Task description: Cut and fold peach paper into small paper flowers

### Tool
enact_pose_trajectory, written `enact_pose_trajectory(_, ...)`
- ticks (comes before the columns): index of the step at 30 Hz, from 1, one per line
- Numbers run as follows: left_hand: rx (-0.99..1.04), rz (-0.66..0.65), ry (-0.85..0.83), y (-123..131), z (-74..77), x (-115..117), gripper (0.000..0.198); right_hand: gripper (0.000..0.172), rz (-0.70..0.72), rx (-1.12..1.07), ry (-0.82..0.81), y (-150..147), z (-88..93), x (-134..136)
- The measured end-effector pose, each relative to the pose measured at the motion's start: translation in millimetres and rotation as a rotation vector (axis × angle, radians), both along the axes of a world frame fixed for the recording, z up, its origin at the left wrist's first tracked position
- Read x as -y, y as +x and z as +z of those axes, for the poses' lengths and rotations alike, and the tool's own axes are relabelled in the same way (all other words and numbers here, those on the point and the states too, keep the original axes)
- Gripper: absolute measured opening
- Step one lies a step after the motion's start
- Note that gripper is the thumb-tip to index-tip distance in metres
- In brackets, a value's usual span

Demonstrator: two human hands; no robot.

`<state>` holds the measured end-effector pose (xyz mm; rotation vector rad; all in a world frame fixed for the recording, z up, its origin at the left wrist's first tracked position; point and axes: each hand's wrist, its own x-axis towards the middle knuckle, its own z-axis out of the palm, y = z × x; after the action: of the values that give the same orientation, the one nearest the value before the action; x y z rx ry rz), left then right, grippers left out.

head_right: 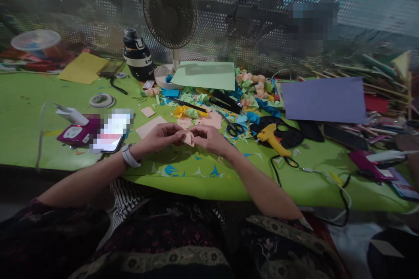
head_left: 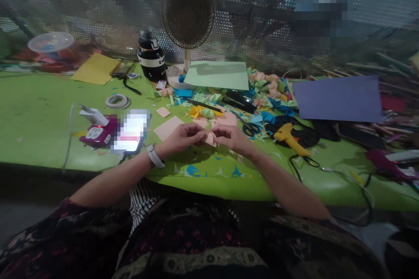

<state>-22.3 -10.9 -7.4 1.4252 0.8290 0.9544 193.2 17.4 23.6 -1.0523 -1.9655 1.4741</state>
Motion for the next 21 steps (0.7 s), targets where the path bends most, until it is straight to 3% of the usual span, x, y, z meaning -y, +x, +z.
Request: enact_pose_trajectory(21, 0.023, -0.014, -0.011, -0.3, -0.7, 0.2, 0.029, 0.028, 0.037, -0.003, -0.009, -0.7, -4.2, 1.0)
